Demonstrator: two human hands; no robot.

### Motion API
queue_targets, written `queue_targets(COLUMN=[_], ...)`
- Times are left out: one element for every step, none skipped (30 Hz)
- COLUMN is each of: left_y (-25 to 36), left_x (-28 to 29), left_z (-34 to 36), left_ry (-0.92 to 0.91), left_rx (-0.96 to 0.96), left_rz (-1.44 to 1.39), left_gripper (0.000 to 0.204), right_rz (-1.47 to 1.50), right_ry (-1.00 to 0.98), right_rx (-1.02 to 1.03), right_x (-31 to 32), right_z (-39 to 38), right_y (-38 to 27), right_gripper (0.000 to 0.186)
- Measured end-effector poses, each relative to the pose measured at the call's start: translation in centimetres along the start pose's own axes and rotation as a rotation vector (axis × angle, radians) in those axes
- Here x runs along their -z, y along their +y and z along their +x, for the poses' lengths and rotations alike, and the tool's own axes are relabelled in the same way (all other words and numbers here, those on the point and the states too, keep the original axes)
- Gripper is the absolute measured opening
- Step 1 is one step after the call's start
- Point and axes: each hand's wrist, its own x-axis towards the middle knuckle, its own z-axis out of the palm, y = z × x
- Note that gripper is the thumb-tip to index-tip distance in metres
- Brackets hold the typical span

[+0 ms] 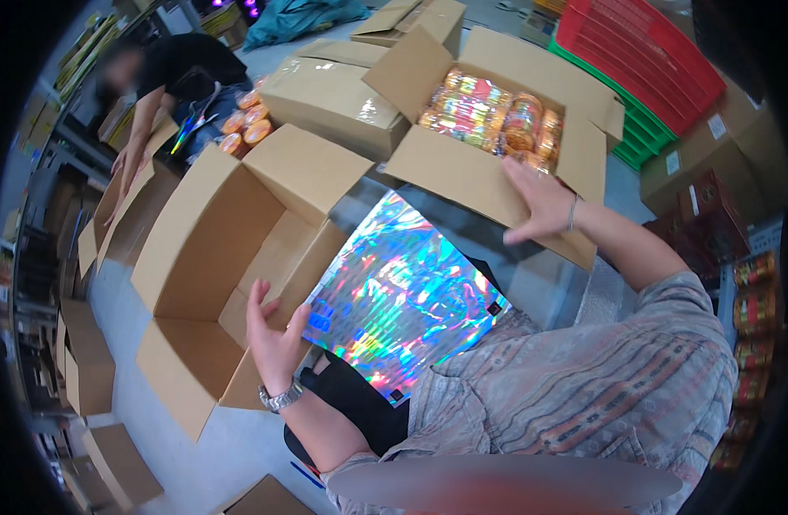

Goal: The person sits on the floor and repeatedly picks up cylindrical snack containers from a cardboard box, briefly rotates them, and places them onto a nearby shelf. The person handles the containers one at a time throughout the clip.

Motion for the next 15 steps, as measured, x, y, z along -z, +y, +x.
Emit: queue_targets(left_y=[-0.1, -0.1, -0.2, -0.3, -0.5, -0.6, -0.8, -0.9, -1.1, -1.1, -1.2, -1.2, -1.3, -1.3, -1.4], left_x=[0.1, 0.0, -0.1, -0.1, -0.1, 0.0, 0.0, 0.1, 0.1, 0.1, 0.0, -0.1, -0.3, -0.4, -0.5], left_z=[0.1, 0.2, 0.4, 0.5, 0.5, 0.5, 0.5, 0.7, 0.8, 0.9, 1.0, 1.1, 1.1, 1.1, 1.0], left_ry=[0.009, 0.002, -0.024, -0.016, -0.007, -0.006, 0.013, 0.026, 0.046, 0.039, 0.035, 0.026, 0.028, 0.024, 0.023], left_rx=[0.051, 0.045, 0.021, 0.023, 0.021, 0.060, 0.039, 0.049, 0.066, 0.048, 0.040, 0.038, 0.031, 0.033, 0.036], left_rz=[0.044, 0.065, 0.061, 0.090, 0.104, 0.119, 0.118, 0.115, 0.111, 0.110, 0.107, 0.096, 0.124, 0.148, 0.176], left_gripper=[0.082, 0.083, 0.083, 0.083, 0.083, 0.082, 0.082, 0.082, 0.081, 0.081, 0.081, 0.081, 0.080, 0.080, 0.080], right_rz=[-0.124, -0.205, -0.167, -0.096, -0.048, 0.034, -0.037, -0.107, -0.197, -0.286, -0.379, -0.329, -0.272, -0.215, -0.166], right_ry=[-0.003, 0.045, 0.040, 0.091, 0.081, 0.215, 0.216, 0.289, 0.293, 0.367, 0.441, 0.457, 0.467, 0.488, 0.426], right_rx=[0.075, 0.189, 0.154, 0.174, 0.143, 0.059, -0.038, -0.082, -0.189, -0.244, -0.300, -0.315, -0.330, -0.348, -0.446], right_x=[0.4, 1.0, 2.3, 4.1, 5.5, 7.1, 9.1, 10.9, 11.1, 10.5, 9.7, 8.9, 7.4, 5.8, 3.8], right_z=[-0.5, -0.9, -0.8, 0.0, 0.8, 0.6, 1.3, 2.4, 3.2, 4.1, 4.8, 5.5, 6.4, 6.9, 7.0], right_y=[-2.2, -3.6, -4.1, -3.7, -3.0, -1.4, 0.9, 3.1, 4.9, 6.4, 7.8, 9.3, 10.4, 11.4, 12.1], right_gripper=[0.110, 0.107, 0.103, 0.099, 0.096, 0.090, 0.091, 0.093, 0.094, 0.097, 0.099, 0.102, 0.106, 0.109, 0.108])
